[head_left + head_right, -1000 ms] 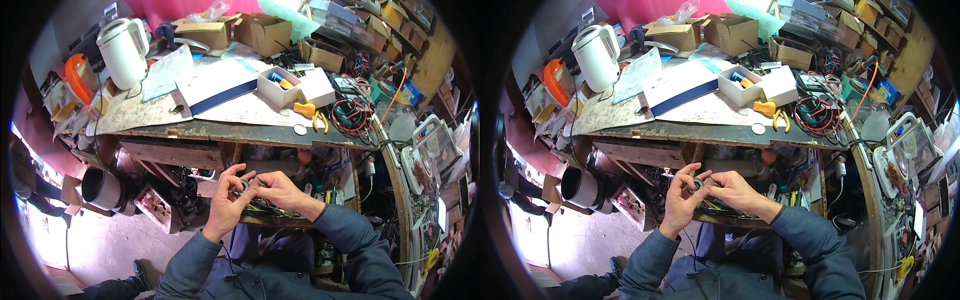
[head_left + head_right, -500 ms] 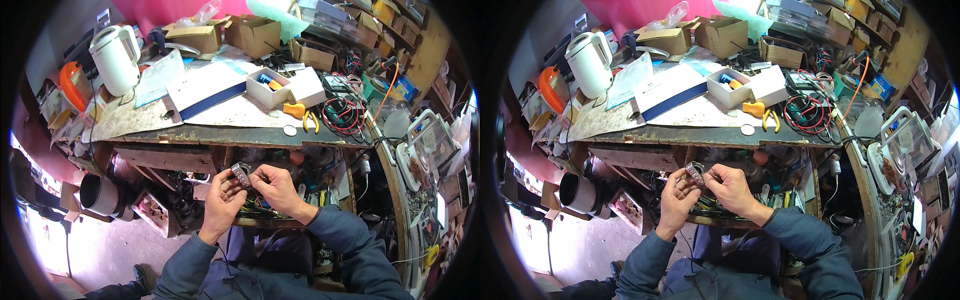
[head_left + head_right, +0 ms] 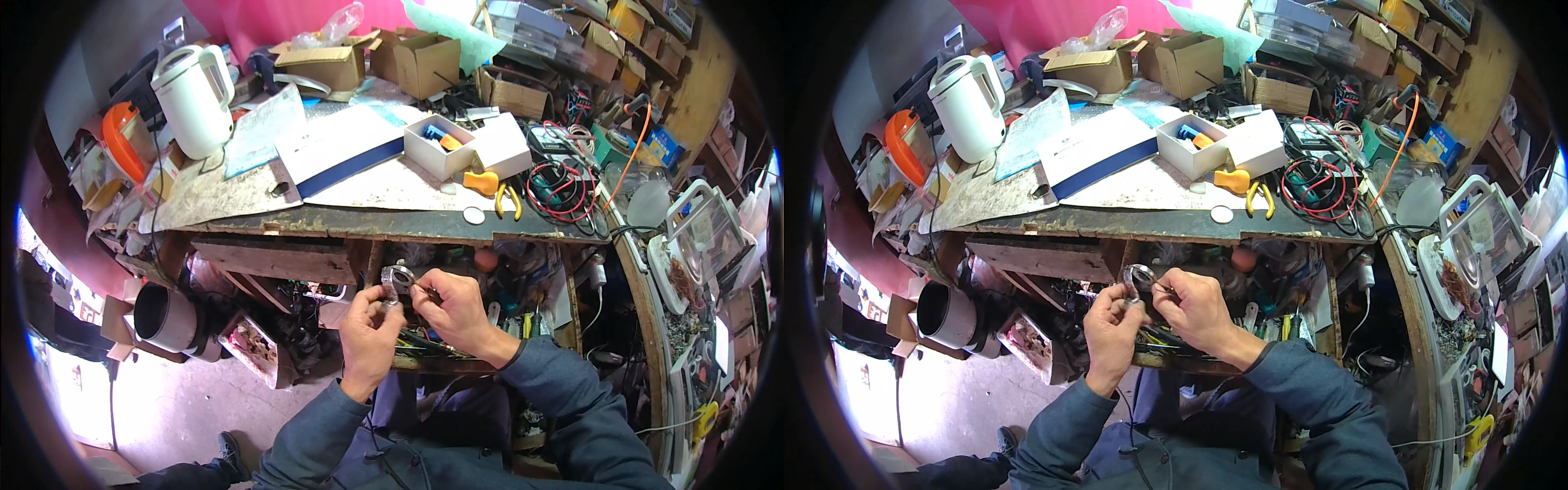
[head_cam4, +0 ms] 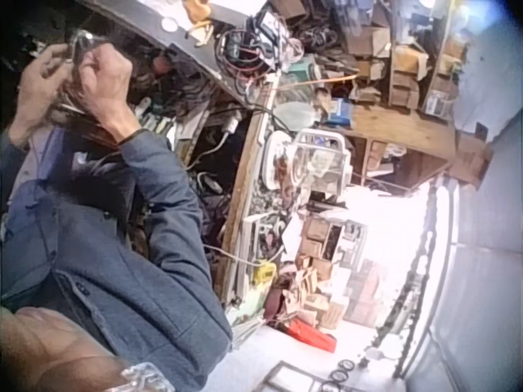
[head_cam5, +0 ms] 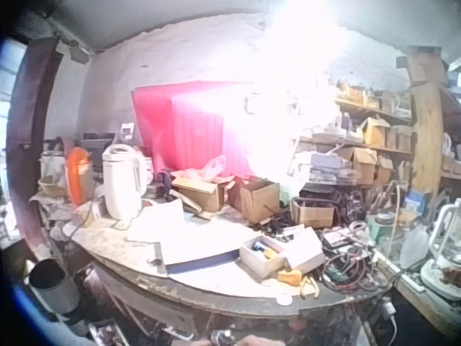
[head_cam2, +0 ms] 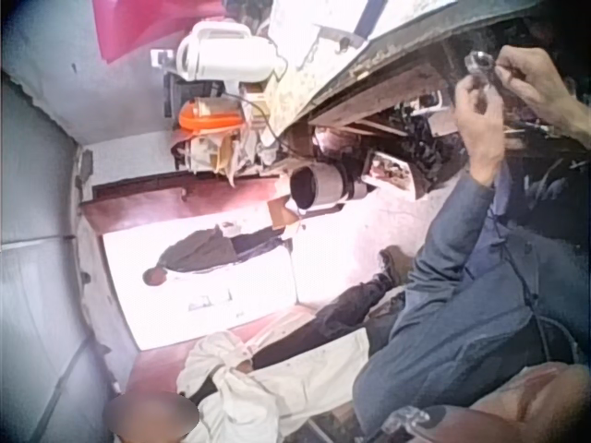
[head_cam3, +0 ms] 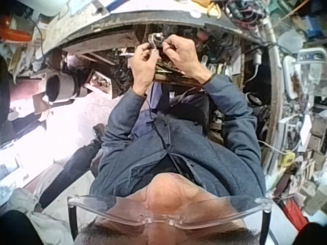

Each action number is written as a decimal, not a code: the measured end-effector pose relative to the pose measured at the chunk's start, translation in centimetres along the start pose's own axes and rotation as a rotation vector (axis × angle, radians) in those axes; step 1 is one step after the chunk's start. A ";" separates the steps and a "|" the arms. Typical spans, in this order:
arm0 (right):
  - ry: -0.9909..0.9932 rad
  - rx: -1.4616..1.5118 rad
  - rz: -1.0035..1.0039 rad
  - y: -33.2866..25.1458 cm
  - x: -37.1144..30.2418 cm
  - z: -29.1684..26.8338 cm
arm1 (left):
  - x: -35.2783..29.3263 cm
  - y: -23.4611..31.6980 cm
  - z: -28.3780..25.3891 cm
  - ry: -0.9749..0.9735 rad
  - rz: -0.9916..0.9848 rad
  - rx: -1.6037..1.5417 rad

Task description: The person sits at a cluttered workbench and assembles a small electronic device. They open a drawer to retrieve tools, use pliers to strip wires, insert a battery, and connect components. The person handles a box of batteries and continues to manipulate the device with their hands.

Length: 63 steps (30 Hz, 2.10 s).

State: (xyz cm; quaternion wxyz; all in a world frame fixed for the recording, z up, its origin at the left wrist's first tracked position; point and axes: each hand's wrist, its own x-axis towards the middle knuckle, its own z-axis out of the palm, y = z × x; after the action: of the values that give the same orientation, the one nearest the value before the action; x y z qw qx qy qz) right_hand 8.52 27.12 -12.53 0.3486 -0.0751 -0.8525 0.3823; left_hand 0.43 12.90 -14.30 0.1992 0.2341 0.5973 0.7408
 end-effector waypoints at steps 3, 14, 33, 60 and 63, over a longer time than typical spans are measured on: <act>-0.108 0.066 0.216 0.2 -0.2 -0.1 | 0.5 -1.8 -0.8 0.084 0.003 -0.174; -0.353 0.474 0.542 1.1 0.0 -0.4 | 1.4 -0.7 -0.9 -0.012 -0.156 -0.284; -0.412 0.470 0.617 1.4 0.5 -0.6 | 1.7 -2.4 -0.9 -0.041 -0.048 -0.066; -0.256 0.267 0.555 2.1 0.6 -0.7 | 1.7 -2.1 -0.4 -0.167 -0.125 -0.037; -0.205 0.234 0.538 1.9 0.7 -0.5 | 1.5 -1.4 -0.2 -0.144 -0.154 -0.029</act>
State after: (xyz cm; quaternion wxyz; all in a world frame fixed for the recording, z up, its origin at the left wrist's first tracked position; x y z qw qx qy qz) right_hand 8.06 29.01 -13.27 0.1535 -0.2187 -0.7829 0.5619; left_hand -0.91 13.91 -15.50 0.3012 0.2374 0.5870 0.7130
